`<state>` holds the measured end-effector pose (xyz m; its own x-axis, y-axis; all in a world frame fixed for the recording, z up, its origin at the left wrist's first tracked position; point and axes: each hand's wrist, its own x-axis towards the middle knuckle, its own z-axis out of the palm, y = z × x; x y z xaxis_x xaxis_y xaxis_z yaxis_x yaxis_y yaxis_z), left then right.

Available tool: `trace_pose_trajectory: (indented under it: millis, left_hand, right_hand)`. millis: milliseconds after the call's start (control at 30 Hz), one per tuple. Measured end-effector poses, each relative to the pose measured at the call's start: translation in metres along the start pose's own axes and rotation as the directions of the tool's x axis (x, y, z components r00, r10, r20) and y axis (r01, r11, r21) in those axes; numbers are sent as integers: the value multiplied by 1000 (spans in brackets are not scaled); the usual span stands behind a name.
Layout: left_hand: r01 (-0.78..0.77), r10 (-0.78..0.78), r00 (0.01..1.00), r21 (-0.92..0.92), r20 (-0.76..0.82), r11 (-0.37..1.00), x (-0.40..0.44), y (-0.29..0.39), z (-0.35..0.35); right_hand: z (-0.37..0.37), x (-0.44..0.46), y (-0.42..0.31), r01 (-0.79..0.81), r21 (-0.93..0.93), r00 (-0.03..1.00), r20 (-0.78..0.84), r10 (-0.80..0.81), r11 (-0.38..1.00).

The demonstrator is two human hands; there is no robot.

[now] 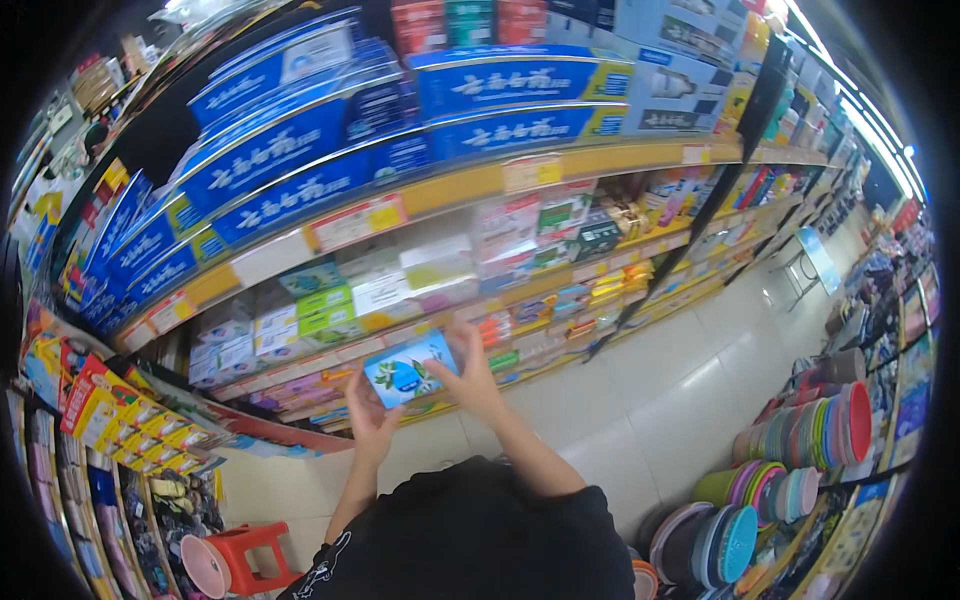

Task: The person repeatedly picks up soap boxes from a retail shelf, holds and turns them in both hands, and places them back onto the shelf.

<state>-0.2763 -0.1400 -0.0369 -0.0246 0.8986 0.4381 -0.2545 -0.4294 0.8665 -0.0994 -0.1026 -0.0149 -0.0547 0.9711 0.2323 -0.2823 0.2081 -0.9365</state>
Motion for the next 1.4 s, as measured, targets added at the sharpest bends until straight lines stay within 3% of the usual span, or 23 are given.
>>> trace_pose_trajectory:
  millis: [67,100,200,233,333,433,533,667,733,767,867,900,1000,1133,1267,1367,1400]
  left_hand:
    - [-5,5,998,10,56,1000,-5,-25,37]
    - [113,-112,991,-20,70,993,-6,-27,58]
    - [106,-112,993,113,47,988,-10,-58,117]
    - [147,-147,989,12,20,989,-10,-59,142]
    - [141,-143,989,27,46,990,-6,-81,200]
    - [193,-190,975,-15,114,981,11,-92,253]
    - [140,-139,973,9,184,990,39,-95,304]
    - [-24,0,967,91,256,996,83,-115,346]
    - [-3,-18,972,86,235,996,108,-121,359]
    - [8,-27,974,84,223,996,117,-123,363]
    - [56,-62,972,35,227,998,132,-126,365]
    - [53,-58,973,24,224,998,131,-126,364]
    - [46,-52,975,34,215,998,116,-126,356]
    - [69,-89,975,107,203,992,98,-124,336]
    - [68,-92,976,130,196,989,78,-123,297]
    - [-11,-4,998,240,61,971,64,-104,258]
    - [-27,32,999,238,-19,971,61,-98,243]
  right_hand:
    - [-35,-18,5,-48,14,988,-145,49,999]
    - [-53,-26,6,-70,23,973,-217,74,997]
    - [-113,-41,0,23,-135,962,-267,-59,991]
    - [-128,-43,-5,107,-186,935,-316,-162,977]
    - [-186,-41,-18,122,-326,904,-353,-241,937]
    - [-242,-30,-35,23,-268,868,-472,-152,963]
    - [-277,-4,-66,16,-221,832,-538,-135,975]
    - [-311,56,-71,285,-224,769,-527,-362,932]
    - [-313,85,-81,343,-210,766,-502,-402,915]
    - [-313,98,-84,371,-200,763,-490,-421,907]
    - [-315,127,-85,191,-225,855,-440,-274,956]
    - [-320,136,-82,65,-796,794,-325,-514,602]
    - [-317,144,-73,65,-804,805,-308,-508,591]
    - [-304,149,-79,-59,-795,837,-370,-404,604]
    - [-292,141,-80,139,-911,677,-198,-709,387]
    - [-259,112,-68,266,-832,642,-223,-733,486]
    - [-246,102,-60,331,-821,681,-133,-720,465]
